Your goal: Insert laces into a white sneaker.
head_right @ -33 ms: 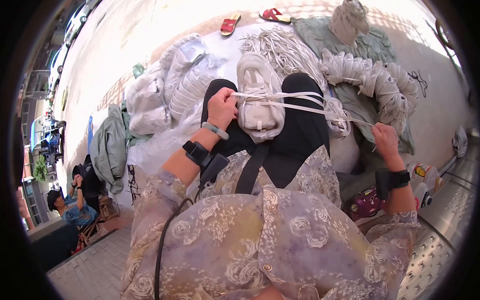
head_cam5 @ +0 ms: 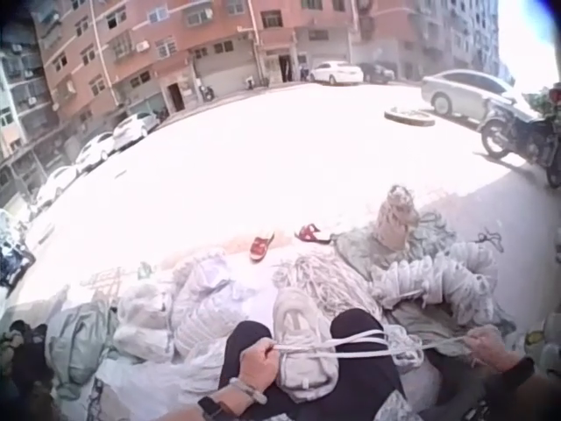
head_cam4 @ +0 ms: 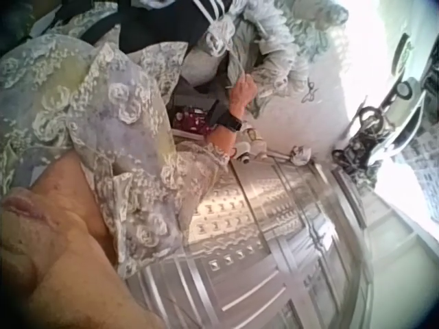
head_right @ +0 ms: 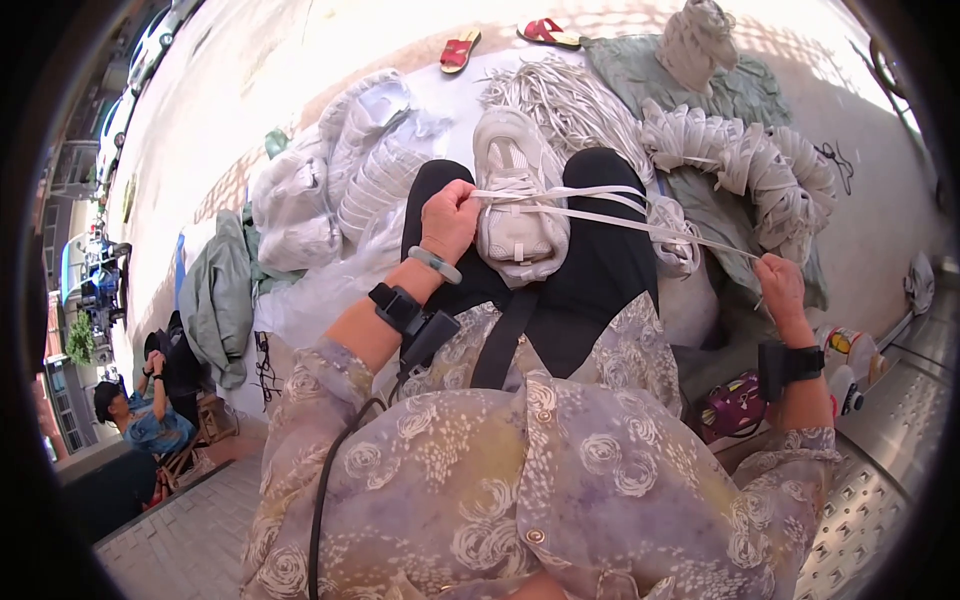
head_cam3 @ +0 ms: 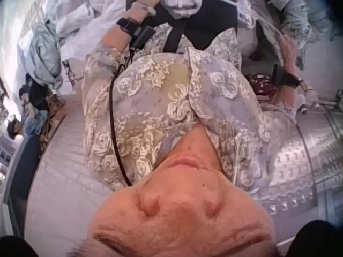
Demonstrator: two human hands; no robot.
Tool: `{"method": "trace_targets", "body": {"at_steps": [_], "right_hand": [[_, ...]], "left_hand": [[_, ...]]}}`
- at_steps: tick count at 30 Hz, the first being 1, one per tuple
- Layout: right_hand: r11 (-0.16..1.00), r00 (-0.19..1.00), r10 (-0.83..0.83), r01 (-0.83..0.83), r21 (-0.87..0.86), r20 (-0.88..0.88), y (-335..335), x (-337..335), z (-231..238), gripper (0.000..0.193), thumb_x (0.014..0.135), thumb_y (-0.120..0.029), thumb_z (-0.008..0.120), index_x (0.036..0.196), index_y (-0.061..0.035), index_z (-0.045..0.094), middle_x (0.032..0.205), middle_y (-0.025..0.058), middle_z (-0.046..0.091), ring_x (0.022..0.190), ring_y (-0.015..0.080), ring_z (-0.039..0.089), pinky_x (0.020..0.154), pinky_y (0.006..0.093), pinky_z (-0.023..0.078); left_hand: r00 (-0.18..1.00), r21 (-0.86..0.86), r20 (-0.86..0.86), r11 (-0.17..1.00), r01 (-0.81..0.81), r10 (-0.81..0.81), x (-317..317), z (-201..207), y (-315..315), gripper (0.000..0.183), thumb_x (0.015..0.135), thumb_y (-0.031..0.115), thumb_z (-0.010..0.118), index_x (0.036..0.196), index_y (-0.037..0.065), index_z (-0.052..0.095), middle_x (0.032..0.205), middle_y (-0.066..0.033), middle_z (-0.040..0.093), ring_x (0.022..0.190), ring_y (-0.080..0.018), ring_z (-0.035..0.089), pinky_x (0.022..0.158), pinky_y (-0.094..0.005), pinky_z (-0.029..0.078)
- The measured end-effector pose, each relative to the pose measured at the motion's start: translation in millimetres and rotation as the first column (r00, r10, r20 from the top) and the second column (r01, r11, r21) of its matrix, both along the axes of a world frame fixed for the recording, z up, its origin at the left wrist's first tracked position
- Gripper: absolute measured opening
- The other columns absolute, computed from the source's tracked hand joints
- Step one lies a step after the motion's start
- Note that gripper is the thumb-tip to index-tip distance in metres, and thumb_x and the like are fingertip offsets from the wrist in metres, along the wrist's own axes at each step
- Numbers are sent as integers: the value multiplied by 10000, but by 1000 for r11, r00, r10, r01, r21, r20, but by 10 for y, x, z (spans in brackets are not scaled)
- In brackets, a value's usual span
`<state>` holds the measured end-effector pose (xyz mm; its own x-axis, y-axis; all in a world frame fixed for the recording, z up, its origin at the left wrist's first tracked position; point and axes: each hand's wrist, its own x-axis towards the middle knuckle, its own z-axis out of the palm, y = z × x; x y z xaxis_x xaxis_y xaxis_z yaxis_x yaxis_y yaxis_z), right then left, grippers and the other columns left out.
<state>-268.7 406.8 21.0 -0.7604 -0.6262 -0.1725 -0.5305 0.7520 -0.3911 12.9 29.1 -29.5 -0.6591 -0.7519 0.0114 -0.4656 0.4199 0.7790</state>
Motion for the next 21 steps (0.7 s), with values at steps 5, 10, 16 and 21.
{"method": "trace_targets", "body": {"at_steps": [5,10,16,21], "right_hand": [[990,990,-141,141,28,6,575,-163,-126,305,781,-256,482,636,12,488,551,179,444,523,312,469,521,388,356],[972,993,95,-108,210,73,425,-157,-388,306,729,-288,541,658,10,527,561,187,488,539,359,489,515,427,386],[911,929,362,-371,181,81,-834,462,44,303,684,-342,639,775,-53,623,777,136,608,790,316,578,693,397,439],[825,886,456,-455,-335,-80,-1764,1041,177,225,755,-254,618,835,-45,590,799,122,580,782,284,552,713,386,412]], "left_hand": [[995,-23,0,994,102,-102,-39,114,148,123,736,148,557,809,50,558,783,-125,561,748,-309,560,685,-379,456],[985,-101,18,980,174,-173,10,200,150,229,709,169,609,870,22,538,786,-109,555,690,-253,551,653,-340,454],[983,-39,97,986,163,-159,84,295,160,333,684,183,647,927,14,495,808,-111,534,679,-239,535,644,-337,447],[978,-19,145,988,151,-147,142,264,179,375,686,192,633,972,15,469,857,-153,555,786,-302,564,712,-377,453]]}}
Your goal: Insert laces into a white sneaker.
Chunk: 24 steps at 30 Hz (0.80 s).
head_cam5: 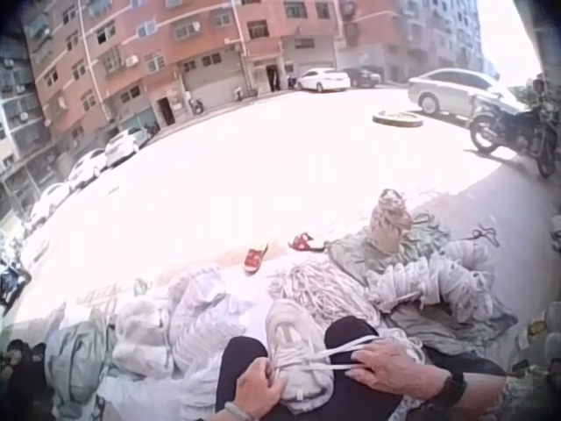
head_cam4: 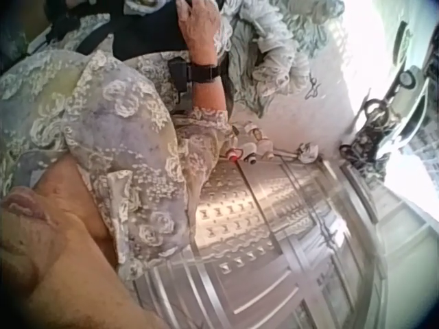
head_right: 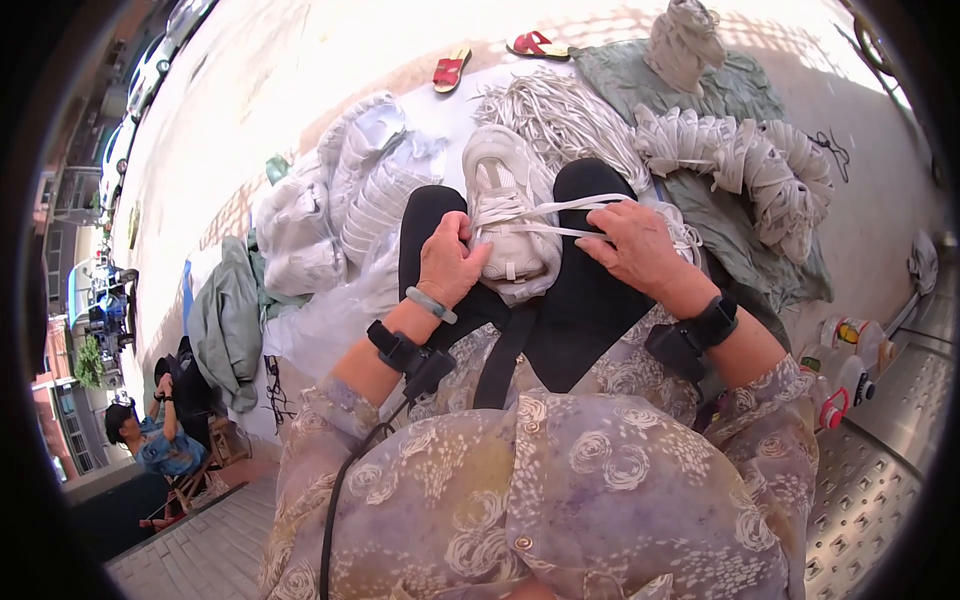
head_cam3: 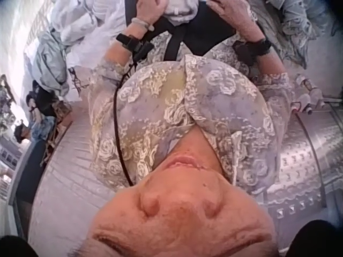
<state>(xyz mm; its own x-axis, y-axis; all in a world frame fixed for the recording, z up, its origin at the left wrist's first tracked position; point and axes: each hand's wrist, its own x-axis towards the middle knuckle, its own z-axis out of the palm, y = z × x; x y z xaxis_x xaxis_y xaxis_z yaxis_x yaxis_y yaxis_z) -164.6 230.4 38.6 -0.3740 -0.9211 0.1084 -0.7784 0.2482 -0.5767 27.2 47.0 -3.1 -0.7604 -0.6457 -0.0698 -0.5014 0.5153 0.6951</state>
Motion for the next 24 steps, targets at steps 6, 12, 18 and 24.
{"method": "trace_targets", "body": {"at_steps": [6,12,18,24], "right_hand": [[970,936,242,-243,27,-254,-229,89,-325,40,734,-136,566,697,-120,568,649,49,521,729,230,522,697,369,352],[970,956,241,-236,52,-166,-64,9,-295,58,719,-113,558,663,-120,569,636,38,530,709,233,532,674,370,353],[988,981,149,-141,71,-126,-205,76,-209,157,757,-229,580,692,-86,570,693,73,579,696,271,571,610,394,385],[982,990,134,-128,139,-34,-413,280,-120,429,707,-367,637,884,-11,475,758,175,578,754,332,586,654,406,446]], "left_hand": [[998,24,-42,999,-36,37,-2,-36,-16,318,687,145,594,946,33,447,800,-146,545,721,-311,565,669,-388,455],[995,21,-92,999,-30,32,15,-88,-46,263,688,94,541,920,42,431,720,-134,533,650,-334,551,625,-405,453],[991,-56,-135,998,-11,4,-65,-40,-20,221,690,78,523,901,54,462,726,-135,523,668,-347,544,624,-401,448],[971,-392,-150,913,116,-187,-85,169,134,158,687,108,596,841,74,610,875,-115,553,818,-268,540,707,-362,422]]}}
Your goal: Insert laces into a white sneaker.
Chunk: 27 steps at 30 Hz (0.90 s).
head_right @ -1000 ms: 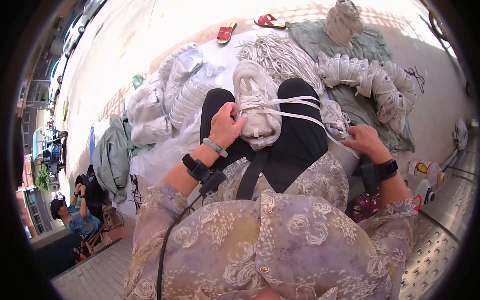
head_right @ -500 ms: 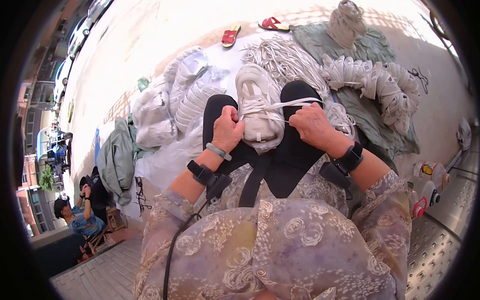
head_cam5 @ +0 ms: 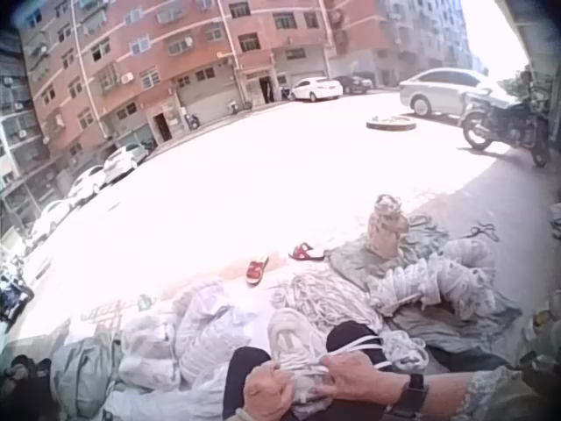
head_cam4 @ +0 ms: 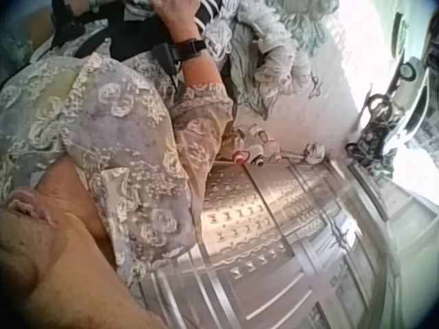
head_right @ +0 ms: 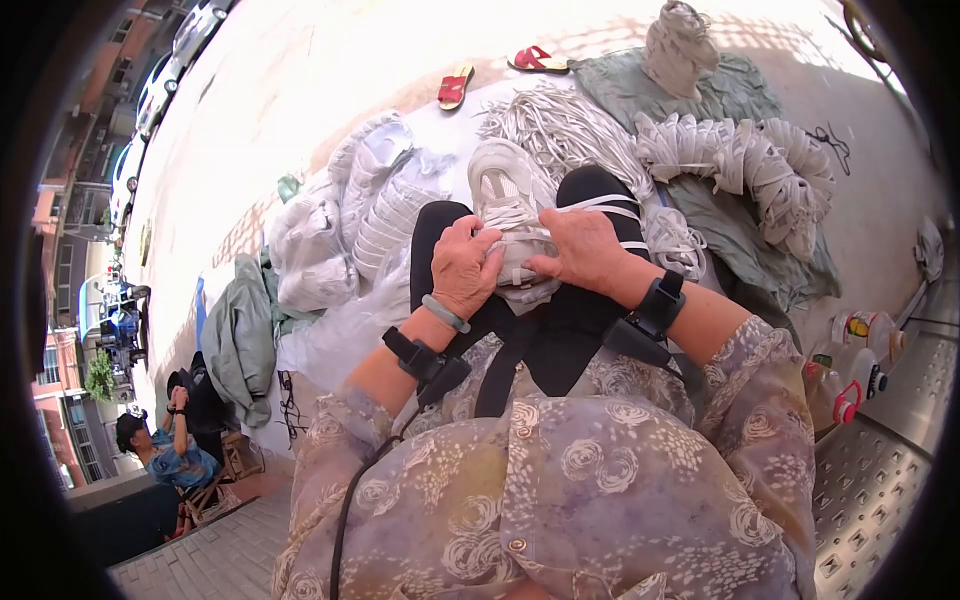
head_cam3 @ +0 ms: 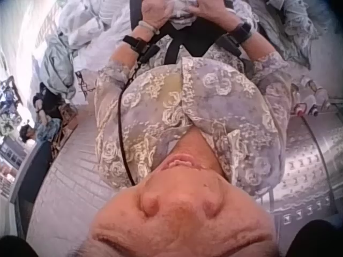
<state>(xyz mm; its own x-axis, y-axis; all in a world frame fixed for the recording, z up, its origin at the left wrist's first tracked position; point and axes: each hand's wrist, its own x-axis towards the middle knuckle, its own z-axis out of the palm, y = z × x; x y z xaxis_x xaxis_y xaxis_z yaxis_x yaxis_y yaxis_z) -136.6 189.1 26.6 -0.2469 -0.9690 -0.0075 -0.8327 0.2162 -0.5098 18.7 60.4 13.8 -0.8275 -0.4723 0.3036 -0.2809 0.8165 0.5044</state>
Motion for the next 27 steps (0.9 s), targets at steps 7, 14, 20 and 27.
{"method": "trace_targets", "body": {"at_steps": [7,14,20,27], "right_hand": [[985,997,-72,76,-156,27,-44,78,-229,395,696,-280,641,907,0,458,800,185,577,770,351,585,663,414,457],[988,971,-137,148,-42,196,-71,55,-265,353,684,-175,581,931,30,432,768,221,572,767,390,574,675,456,454],[981,945,-153,181,-73,289,-53,29,-271,351,676,-149,561,948,37,439,755,237,572,779,403,569,687,458,453],[977,948,-120,166,-135,295,-69,12,-319,300,684,-135,526,920,35,455,763,242,575,788,407,567,708,461,449]], "left_hand": [[995,-185,-31,979,90,-97,-254,-61,38,134,723,180,603,810,100,664,1060,-111,561,984,-294,495,830,-420,359],[1000,-121,-4,993,4,-5,-419,-267,52,110,698,171,602,739,88,660,1033,-93,584,982,-282,508,825,-403,374],[999,-96,-29,995,15,-18,-432,-273,48,106,670,172,627,726,88,660,1032,-87,587,978,-276,514,818,-394,379],[998,-66,52,997,30,-27,-438,-219,72,127,658,185,617,728,89,663,1077,-95,571,1028,-283,474,861,-424,322]]}}
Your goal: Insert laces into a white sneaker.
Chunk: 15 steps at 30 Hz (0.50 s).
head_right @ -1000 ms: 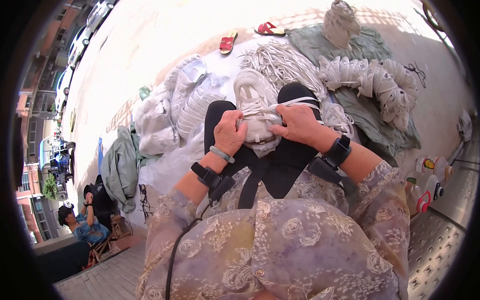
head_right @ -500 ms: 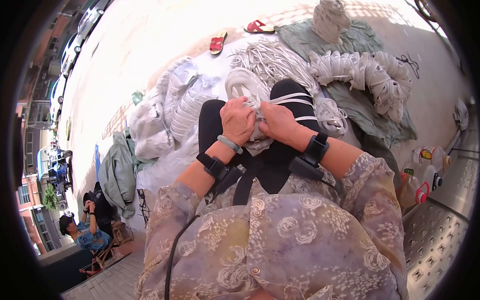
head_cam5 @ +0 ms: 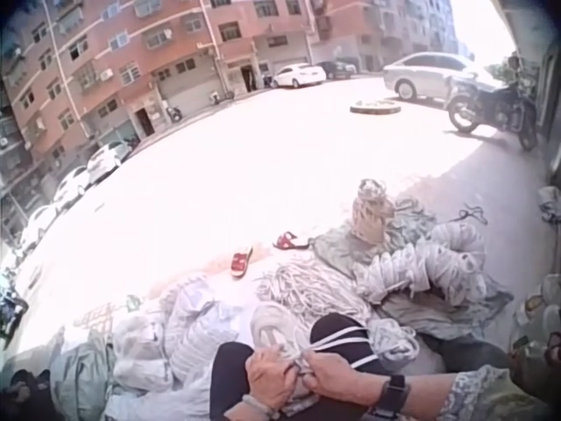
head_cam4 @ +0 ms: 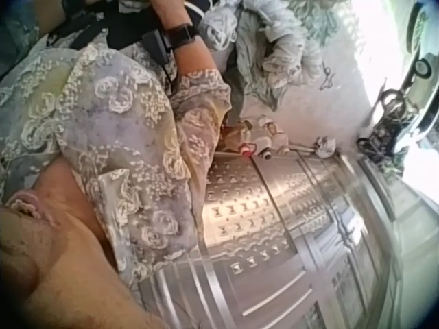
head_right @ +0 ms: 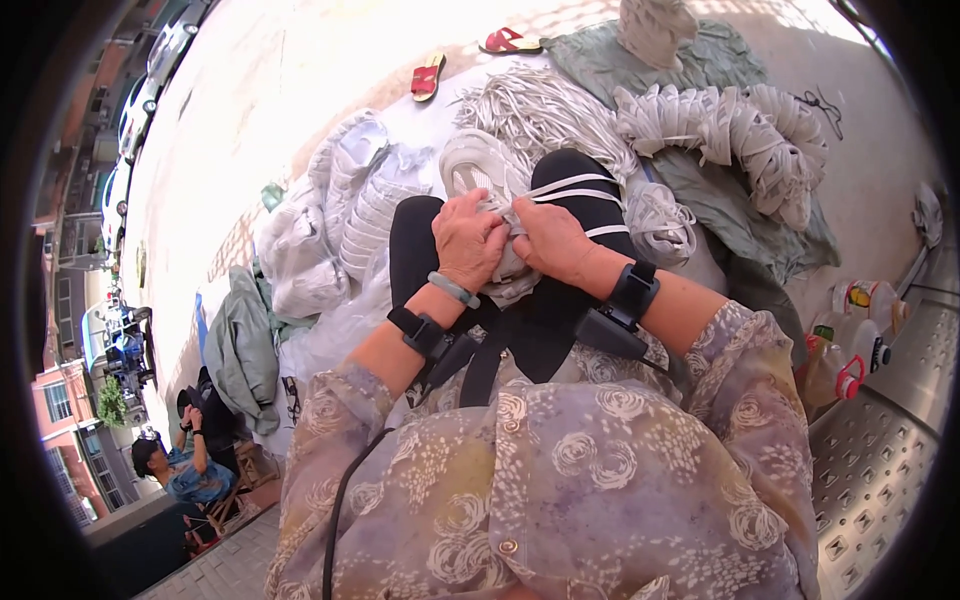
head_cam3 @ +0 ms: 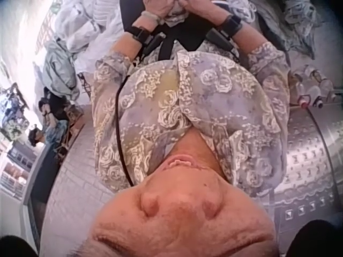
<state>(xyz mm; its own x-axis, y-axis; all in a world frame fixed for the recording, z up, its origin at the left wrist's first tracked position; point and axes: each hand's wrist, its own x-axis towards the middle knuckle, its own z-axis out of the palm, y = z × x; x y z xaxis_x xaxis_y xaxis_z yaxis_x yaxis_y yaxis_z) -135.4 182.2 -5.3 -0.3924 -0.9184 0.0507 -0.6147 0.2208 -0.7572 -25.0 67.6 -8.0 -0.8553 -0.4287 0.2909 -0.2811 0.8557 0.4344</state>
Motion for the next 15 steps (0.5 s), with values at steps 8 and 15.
{"method": "trace_targets", "body": {"at_steps": [8,15], "right_hand": [[999,999,25,-26,19,42,-12,-51,-64,241,690,-109,520,881,32,478,751,245,572,783,412,562,715,472,440],[999,998,-1,-3,48,68,-19,-59,-82,198,698,-88,512,871,8,499,770,241,580,802,408,565,713,471,439]], "left_hand": [[969,-172,-37,957,233,-243,81,150,11,134,638,163,637,762,112,648,1140,-113,530,1069,-304,465,923,-472,291],[956,-347,59,892,289,-287,45,125,-24,124,667,167,615,780,118,627,1140,-110,528,1058,-298,467,903,-488,303]]}}
